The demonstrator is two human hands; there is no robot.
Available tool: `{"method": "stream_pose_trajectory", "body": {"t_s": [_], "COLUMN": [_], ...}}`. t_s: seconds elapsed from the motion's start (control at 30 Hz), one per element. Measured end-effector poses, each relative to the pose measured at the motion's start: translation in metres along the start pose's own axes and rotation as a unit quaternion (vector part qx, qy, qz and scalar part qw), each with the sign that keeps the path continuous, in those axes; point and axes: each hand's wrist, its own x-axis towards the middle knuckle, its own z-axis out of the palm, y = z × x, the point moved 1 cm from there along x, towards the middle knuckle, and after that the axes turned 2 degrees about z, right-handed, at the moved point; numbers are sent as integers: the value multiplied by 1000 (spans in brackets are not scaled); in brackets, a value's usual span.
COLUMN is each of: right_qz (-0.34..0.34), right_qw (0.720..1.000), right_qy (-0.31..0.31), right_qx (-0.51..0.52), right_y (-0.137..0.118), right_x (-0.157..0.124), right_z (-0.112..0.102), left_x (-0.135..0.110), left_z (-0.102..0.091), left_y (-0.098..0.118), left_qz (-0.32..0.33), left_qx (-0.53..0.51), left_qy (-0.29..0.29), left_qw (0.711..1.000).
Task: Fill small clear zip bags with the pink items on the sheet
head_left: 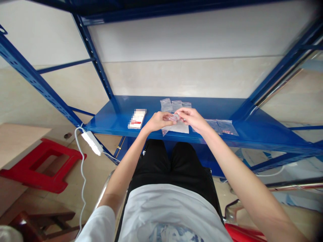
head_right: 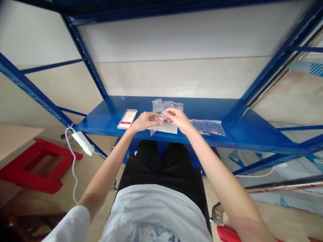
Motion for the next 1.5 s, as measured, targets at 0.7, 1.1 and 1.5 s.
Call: {"method": "stream_pose_trajectory", "body": {"t_s": [0.7,1.1,1.5], "right_qz": [16,-30,-29], "right_qw": [928,907,904], "right_qy": [25,72,72], "right_qx": [-372,-413,-420], "right_y": [57,60,63], "right_x": [15,12,12], "right_z": [-5,3,5], "left_x": [-1,-2,-1], "left_z": [-7,-8,-8], "left_y": [4,5,1], "left_qz": [-29,-36,-30], "left_qx": [17,12,13], "left_qy": [23,22,17], "left_qw": [999,999,999]}}
